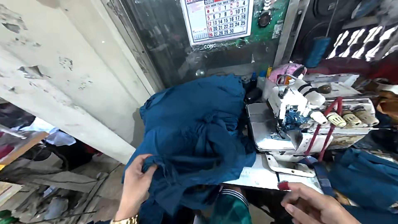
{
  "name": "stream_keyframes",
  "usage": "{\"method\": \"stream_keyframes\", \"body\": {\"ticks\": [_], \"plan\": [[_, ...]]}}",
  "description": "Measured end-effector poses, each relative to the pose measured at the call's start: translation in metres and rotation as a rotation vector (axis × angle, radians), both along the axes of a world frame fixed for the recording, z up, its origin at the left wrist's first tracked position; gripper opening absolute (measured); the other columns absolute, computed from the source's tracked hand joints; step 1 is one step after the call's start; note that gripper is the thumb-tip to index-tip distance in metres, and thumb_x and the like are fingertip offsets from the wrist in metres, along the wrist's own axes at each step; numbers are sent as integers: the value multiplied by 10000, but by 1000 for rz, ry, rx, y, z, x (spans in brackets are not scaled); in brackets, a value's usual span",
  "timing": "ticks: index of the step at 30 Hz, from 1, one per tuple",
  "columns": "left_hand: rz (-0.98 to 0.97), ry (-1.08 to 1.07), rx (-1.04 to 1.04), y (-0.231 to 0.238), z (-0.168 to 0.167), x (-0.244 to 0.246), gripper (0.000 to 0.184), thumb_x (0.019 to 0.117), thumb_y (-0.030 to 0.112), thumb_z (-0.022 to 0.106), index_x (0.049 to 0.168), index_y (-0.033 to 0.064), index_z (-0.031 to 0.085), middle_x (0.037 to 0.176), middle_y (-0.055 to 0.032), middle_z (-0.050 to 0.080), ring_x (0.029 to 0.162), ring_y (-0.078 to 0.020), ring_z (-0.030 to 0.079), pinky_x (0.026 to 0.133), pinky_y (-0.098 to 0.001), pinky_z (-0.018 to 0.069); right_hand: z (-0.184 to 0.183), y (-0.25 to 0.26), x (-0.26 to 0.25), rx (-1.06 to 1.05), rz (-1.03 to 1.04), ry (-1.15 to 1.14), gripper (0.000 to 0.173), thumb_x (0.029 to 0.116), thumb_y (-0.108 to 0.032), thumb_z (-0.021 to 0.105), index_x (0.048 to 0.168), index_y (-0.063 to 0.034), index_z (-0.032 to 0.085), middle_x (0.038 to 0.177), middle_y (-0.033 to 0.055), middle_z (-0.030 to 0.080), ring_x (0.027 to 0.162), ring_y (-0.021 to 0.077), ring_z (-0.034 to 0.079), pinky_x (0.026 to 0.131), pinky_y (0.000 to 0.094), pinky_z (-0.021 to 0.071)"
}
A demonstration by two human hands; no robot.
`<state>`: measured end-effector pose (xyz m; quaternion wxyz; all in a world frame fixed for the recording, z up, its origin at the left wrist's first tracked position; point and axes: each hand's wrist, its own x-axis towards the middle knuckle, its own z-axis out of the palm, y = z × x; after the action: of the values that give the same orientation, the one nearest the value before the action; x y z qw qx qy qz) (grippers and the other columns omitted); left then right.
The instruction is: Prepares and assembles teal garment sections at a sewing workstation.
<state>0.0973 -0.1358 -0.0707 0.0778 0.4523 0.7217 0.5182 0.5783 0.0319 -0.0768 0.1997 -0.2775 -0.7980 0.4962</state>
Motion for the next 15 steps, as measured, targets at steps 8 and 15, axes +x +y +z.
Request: {"method": "stream_keyframes", "body": {"ticks": [8,15], "plan": [[320,283,-188,46,-53,27,260,1011,206,585,1229,96,673,1019,-136,727,933,-311,707,798,-632,547,13,26,-57,534,48,-51,249,1028,-344,579,1229,-269,705,1130,-84,718,804,43,691,640,268,615],[212,226,-74,37,-54,16,249,1008,185,568,1199,67,676,1018,-91,716,917,-161,690,819,-459,581,-31,39,-81,760,190,-302,267,967,-221,641,1230,-204,683,1459,44,572,783,245,722,591,474,601]]}}
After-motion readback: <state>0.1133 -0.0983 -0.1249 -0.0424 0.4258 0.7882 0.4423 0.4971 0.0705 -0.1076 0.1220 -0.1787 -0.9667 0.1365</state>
